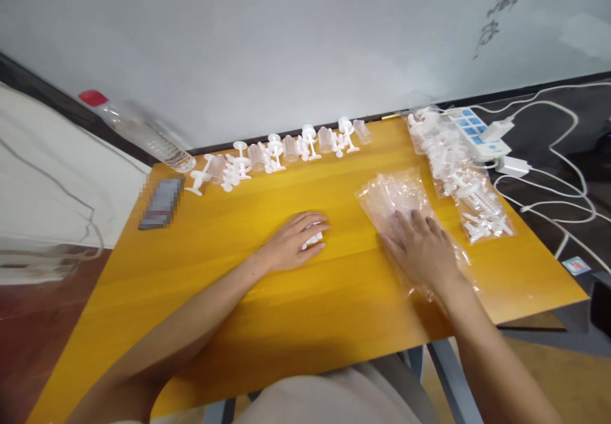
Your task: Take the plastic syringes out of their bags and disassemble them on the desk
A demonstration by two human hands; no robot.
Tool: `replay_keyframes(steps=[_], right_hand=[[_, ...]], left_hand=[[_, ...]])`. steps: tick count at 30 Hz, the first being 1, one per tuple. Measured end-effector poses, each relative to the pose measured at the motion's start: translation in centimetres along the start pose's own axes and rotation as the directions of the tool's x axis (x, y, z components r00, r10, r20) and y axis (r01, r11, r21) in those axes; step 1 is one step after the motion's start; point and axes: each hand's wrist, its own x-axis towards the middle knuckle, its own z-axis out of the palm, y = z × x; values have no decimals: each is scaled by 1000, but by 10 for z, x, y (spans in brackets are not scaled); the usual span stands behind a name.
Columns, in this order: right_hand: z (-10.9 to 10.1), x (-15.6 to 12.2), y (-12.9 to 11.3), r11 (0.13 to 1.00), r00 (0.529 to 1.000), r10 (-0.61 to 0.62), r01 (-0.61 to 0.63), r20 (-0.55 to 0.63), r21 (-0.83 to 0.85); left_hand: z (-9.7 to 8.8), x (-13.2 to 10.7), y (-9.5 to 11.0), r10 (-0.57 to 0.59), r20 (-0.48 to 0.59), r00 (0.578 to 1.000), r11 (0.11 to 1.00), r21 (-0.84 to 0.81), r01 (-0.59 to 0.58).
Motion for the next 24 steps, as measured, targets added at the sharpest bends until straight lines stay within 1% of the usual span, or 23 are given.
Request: replay_keyframes(steps=[3,6,8,10,12,14,16,17,19,21,24], right_hand=[[5,-7,-3,1000,999,-8,7,-42,-25],[-2,-4,2,999,997,-26,24,-76,-30],[-12,-2,6,999,992,-34,28,-120,-44],[-27,0,5,998,983,-60,56,-176,-29],[-44,2,-3,992,967,-111,123,-228,38],[-58,5,-20,972,958,-156,192,-240,137],[-65,12,-44,937,962,-220,255,-162,238],[-65,17,-58,921,961,-260,276,-93,274],[-59,29,-85,900,939,-339,306,56,311],[-46,42,-109,895,911,-381,321,160,309],[-26,56,-130,888,880,-427,366,205,280]], left_hand=[[0,1,1,-8,10,1000,1000,3,8],[0,1,5,-21,17,1000,1000,-7,21],[-2,0,7,-33,21,999,999,-31,34],[-7,-1,8,-60,16,998,995,-72,61],[-16,-6,7,-114,-12,993,985,-131,112],[-27,-14,6,-203,-56,978,963,-191,189],[-38,-26,6,-306,-97,947,932,-231,278],[-42,-33,6,-349,-112,931,918,-239,315],[-46,-48,9,-396,-130,909,903,-235,360],[-43,-61,12,-408,-137,903,904,-198,379],[-31,-70,15,-424,-165,890,905,-120,409]])
